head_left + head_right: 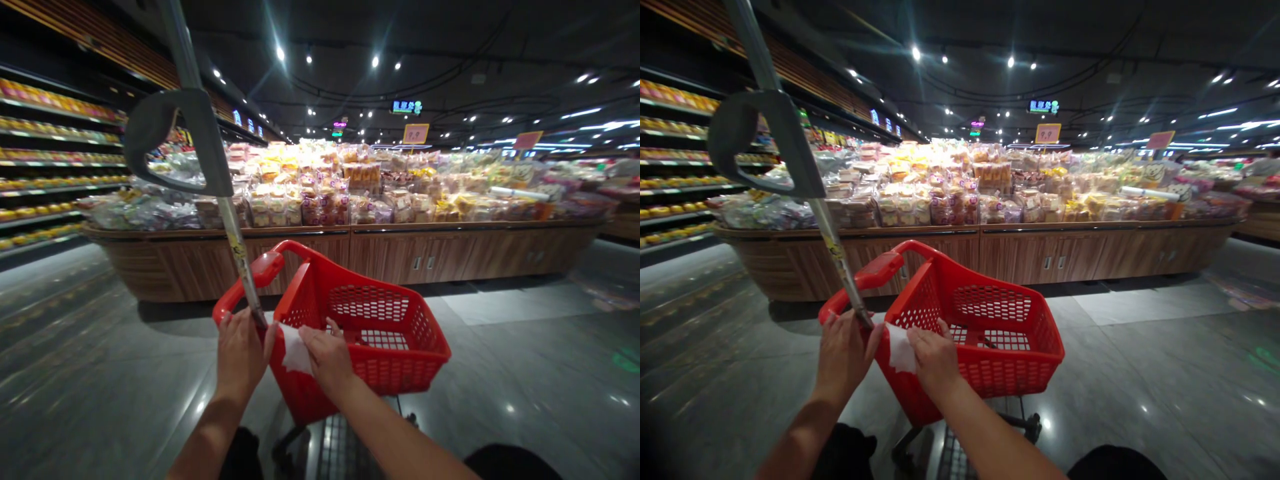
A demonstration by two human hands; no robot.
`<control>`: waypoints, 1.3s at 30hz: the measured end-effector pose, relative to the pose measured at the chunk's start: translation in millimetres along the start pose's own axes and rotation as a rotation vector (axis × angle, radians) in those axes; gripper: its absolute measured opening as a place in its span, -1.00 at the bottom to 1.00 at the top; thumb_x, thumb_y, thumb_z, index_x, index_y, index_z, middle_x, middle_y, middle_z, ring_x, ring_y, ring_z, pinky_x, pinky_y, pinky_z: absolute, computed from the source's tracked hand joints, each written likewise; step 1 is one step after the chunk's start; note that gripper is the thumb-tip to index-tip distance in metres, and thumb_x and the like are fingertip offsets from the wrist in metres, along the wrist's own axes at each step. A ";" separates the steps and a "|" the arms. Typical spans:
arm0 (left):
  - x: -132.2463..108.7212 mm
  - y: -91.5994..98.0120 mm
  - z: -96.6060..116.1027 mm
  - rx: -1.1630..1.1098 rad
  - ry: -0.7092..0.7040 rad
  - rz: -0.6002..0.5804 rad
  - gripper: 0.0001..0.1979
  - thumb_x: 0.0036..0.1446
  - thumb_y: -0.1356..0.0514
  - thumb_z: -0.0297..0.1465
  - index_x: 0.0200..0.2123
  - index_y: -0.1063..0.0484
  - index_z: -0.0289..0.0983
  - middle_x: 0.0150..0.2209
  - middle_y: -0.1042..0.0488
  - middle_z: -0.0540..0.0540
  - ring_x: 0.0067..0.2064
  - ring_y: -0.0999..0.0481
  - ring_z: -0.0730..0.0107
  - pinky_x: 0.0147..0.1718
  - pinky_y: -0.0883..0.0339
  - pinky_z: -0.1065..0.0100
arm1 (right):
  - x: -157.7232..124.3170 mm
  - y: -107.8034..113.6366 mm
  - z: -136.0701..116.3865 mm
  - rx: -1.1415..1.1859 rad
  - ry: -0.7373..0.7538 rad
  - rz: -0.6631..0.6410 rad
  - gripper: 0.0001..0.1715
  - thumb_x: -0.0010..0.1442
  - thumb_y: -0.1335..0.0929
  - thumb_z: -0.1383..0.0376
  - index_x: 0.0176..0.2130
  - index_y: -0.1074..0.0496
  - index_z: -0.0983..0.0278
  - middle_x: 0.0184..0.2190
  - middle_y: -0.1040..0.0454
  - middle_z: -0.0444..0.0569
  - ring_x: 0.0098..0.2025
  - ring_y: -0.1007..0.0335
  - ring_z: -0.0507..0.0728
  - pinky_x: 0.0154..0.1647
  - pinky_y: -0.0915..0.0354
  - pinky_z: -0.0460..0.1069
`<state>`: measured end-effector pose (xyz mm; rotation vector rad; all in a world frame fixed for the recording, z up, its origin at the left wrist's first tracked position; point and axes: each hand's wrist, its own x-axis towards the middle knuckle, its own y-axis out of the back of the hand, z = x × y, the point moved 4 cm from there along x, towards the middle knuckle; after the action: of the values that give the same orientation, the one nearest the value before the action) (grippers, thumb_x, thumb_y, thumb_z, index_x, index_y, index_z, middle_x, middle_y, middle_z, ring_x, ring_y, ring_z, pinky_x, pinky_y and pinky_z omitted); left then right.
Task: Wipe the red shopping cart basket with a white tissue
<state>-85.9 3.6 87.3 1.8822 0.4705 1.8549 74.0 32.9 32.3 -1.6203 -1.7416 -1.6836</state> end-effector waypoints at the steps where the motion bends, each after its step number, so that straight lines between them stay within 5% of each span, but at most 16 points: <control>1: 1.9 -1.2 -1.2 0.025 0.001 -0.029 -0.68 0.14 -0.05 -0.21 -0.14 -0.25 -0.33 -0.27 -0.44 -0.19 -0.13 -0.44 0.07 0.04 -0.14 -0.03 | -3.9 3.4 3.2 -0.010 -0.001 0.002 -0.63 0.24 -0.21 0.40 0.01 -0.38 0.18 -0.09 -0.52 -0.06 -0.07 -0.44 0.07 0.26 0.14 0.14; 9: 9.5 -4.8 -9.3 0.106 0.059 -0.090 -0.73 0.18 0.04 -0.24 -0.25 -0.27 -0.33 -0.28 -0.44 -0.22 -0.13 -0.42 0.09 0.08 -0.06 0.03 | -71.7 61.7 58.4 -0.198 -0.153 0.026 -0.55 0.21 -0.19 0.49 0.02 -0.37 0.17 -0.08 -0.51 -0.04 -0.05 -0.43 0.14 0.28 0.38 0.25; 16: 10.6 -6.9 -7.9 0.116 0.078 -0.096 -0.71 0.18 0.05 -0.27 -0.23 -0.29 -0.37 -0.26 -0.44 -0.28 -0.11 -0.41 0.04 0.08 -0.04 0.02 | -25.7 11.7 16.9 -0.183 -0.121 -0.029 -0.59 0.23 -0.26 0.31 0.08 -0.33 0.17 0.03 -0.42 0.07 0.02 -0.35 0.18 0.25 0.22 0.24; 19: 11.3 -6.3 -8.6 0.142 0.054 -0.079 -0.73 0.19 0.05 -0.26 -0.25 -0.28 -0.35 -0.27 -0.44 -0.26 -0.13 -0.42 0.06 0.07 -0.06 0.03 | -24.8 9.3 19.6 -0.127 -0.090 0.026 -0.60 0.23 -0.24 0.37 0.05 -0.35 0.14 -0.05 -0.49 -0.01 -0.06 -0.41 0.13 0.28 0.30 0.22; 28: 9.9 -11.6 -11.2 0.138 0.049 -0.046 -0.74 0.18 0.05 -0.26 -0.26 -0.28 -0.33 -0.30 -0.44 -0.24 -0.13 -0.42 0.06 0.06 -0.08 -0.01 | -87.9 80.1 76.0 -0.244 -0.099 0.081 -0.59 0.21 -0.17 0.48 -0.05 -0.43 0.22 -0.14 -0.54 -0.03 -0.10 -0.45 0.11 0.30 0.40 0.23; 31: 10.0 -11.6 -10.7 0.142 0.054 -0.046 -0.74 0.18 0.05 -0.26 -0.26 -0.28 -0.34 -0.29 -0.44 -0.25 -0.13 -0.41 0.06 0.06 -0.08 -0.01 | -79.4 70.8 68.9 -0.263 -0.164 0.023 -0.68 0.24 -0.24 0.35 -0.02 -0.40 0.21 -0.11 -0.52 0.00 -0.08 -0.42 0.13 0.29 0.45 0.26; 35: 10.9 -8.5 -8.7 0.132 0.042 -0.044 -0.75 0.17 0.02 -0.27 -0.25 -0.29 -0.34 -0.28 -0.44 -0.26 -0.13 -0.41 0.05 0.07 -0.07 0.00 | -50.1 39.7 42.4 -0.265 -0.182 -0.073 -0.55 0.18 -0.32 0.10 0.06 -0.31 0.12 0.00 -0.45 -0.04 -0.03 -0.36 0.15 0.27 0.49 0.31; 39: 11.3 -7.2 -8.1 0.147 0.047 -0.081 -0.76 0.18 0.02 -0.29 -0.27 -0.29 -0.35 -0.28 -0.44 -0.27 -0.12 -0.41 0.06 0.09 -0.05 0.02 | -25.5 19.6 22.3 -0.233 -0.159 -0.125 -0.55 0.24 -0.29 0.17 0.12 -0.22 0.03 0.01 -0.43 -0.11 -0.10 -0.39 0.10 0.26 0.48 0.30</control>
<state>-93.0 16.4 92.9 1.8862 0.7060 1.8596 109.8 32.3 16.6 -1.8231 -1.8110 -1.9260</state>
